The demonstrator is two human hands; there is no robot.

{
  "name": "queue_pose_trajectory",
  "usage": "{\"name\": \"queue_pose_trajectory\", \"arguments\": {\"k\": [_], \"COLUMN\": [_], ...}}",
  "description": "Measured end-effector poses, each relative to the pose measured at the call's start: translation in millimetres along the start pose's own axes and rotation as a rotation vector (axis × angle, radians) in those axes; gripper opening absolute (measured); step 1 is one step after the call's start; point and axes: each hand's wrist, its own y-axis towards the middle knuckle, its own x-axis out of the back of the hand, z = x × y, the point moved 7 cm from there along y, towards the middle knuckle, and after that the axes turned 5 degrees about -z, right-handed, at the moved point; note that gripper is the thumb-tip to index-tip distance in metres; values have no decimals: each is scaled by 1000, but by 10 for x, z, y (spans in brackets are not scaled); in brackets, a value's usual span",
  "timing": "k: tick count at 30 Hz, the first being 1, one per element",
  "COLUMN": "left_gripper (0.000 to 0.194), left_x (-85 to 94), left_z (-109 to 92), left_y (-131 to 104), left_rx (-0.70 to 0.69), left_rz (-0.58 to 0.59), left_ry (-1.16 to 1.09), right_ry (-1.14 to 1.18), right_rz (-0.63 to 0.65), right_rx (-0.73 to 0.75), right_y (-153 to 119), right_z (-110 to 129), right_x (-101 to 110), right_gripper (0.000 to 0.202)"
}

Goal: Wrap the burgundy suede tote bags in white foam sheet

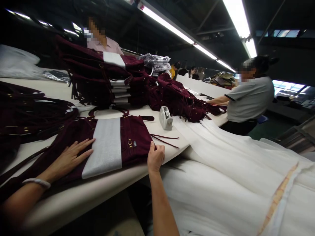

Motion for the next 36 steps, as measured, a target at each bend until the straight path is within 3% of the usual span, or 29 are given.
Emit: {"name": "queue_pose_trajectory", "arguments": {"k": [3,6,9,13,17,20,23,27,31,36], "left_gripper": [65,51,36,34,51,72,79,80,82,84], "left_x": [156,405,579,585,248,-41,-247,-360,-361,-348], "left_z": [-97,-301,-547,-994,-1557,-1798,-1809,-1724,-1697,-1711], "left_y": [-54,-177,-311,-431,-486,-450,-359,-307,-302,-291], "left_rx": [-64,-207,-323,-414,-582,-650,-602,-565,-524,-458], "left_rz": [-159,-367,-416,-254,31,99,77,56,49,34], "left_ry": [-94,-204,-242,-214,-103,-13,36,53,41,31], "right_ry": [-75,-41,92,148,-38,-156,-156,-258,-337,-216], "right_rz": [-40,-17,97,266,315,316,456,542,483,400], "right_rx": [158,305,443,817,1118,1290,1502,1671,1766,1711], "right_y": [-47,-92,-106,-92,-5,12,-92,-165,-188,-156], "right_z": [180,321,336,300,401,672,881,910,921,853], "right_x": [141,238,217,140,262,384,305,68,-20,47], "right_gripper": [40,35,40,52,58,38,30,28,25,30]}}
